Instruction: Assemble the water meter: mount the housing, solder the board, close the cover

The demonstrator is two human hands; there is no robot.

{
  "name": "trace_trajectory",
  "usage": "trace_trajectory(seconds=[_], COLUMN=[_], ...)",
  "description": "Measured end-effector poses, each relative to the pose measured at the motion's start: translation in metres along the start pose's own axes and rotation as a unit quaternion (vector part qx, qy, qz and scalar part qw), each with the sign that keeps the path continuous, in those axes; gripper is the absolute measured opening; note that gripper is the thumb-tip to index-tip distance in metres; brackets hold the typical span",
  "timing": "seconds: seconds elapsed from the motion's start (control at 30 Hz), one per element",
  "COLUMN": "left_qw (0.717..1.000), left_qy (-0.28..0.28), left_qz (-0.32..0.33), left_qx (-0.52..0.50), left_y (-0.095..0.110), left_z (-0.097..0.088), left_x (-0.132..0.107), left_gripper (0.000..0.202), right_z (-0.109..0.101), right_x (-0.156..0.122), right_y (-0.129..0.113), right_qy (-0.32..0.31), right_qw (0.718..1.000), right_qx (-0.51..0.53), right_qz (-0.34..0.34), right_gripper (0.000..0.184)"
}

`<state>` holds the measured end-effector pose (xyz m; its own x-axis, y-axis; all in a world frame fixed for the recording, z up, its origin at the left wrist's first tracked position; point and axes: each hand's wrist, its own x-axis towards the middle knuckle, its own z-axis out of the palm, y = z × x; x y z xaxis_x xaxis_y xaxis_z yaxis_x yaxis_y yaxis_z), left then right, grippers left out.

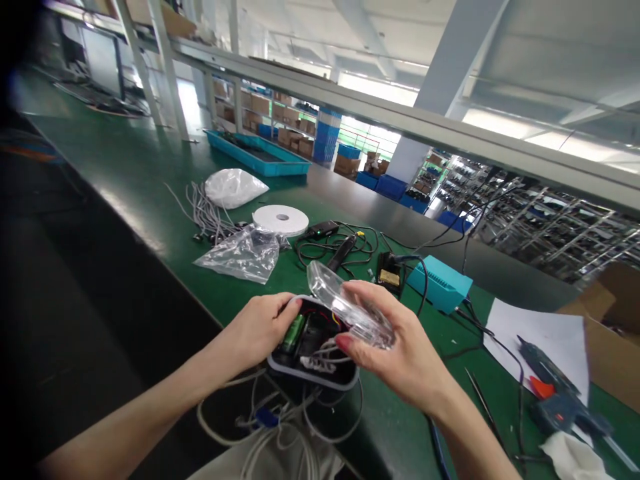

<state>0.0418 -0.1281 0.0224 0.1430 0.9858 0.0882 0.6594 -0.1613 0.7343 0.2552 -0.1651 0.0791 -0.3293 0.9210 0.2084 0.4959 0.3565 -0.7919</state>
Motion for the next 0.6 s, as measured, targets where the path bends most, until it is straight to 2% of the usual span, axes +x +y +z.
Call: trace_trajectory(seconds=[0.13, 0.27, 0.4, 0.53, 0.6], left_qw=[1.000, 0.998, 0.989, 0.983, 0.981], left_qy=[0.010, -0.014, -0.067, -0.055, -0.042], left_qz=[-0.001, 0.018, 0.045, 0.048, 0.048], left_qx=[-0.016, -0.061, -0.123, -0.166, -0.184], left_y=[-0.006, -0.014, -0.017, -0.021, -0.024], left_z=[0.003, 0.002, 0.000, 0.005, 0.009], left_x=[0.006, 0.007, 0.010, 0.013, 0.015], left_gripper=[0.028, 0.029, 0.034, 0.036, 0.036], right_z=[-0.008, -0.013, -0.013, -0.009, -0.007], right_x=[0.017, 0.026, 0.020, 0.006, 0.001], right_y=[-0.003, 0.002, 0.001, 0.001, 0.000], right_qy=[-0.059, -0.065, -0.018, 0.059, 0.071], right_qw=[0.996, 0.996, 0.998, 0.996, 0.994], right_qx=[0.012, 0.025, -0.039, -0.069, -0.073], right_qz=[0.061, 0.053, 0.036, 0.020, 0.025], right_gripper=[0.039, 0.040, 0.038, 0.034, 0.033])
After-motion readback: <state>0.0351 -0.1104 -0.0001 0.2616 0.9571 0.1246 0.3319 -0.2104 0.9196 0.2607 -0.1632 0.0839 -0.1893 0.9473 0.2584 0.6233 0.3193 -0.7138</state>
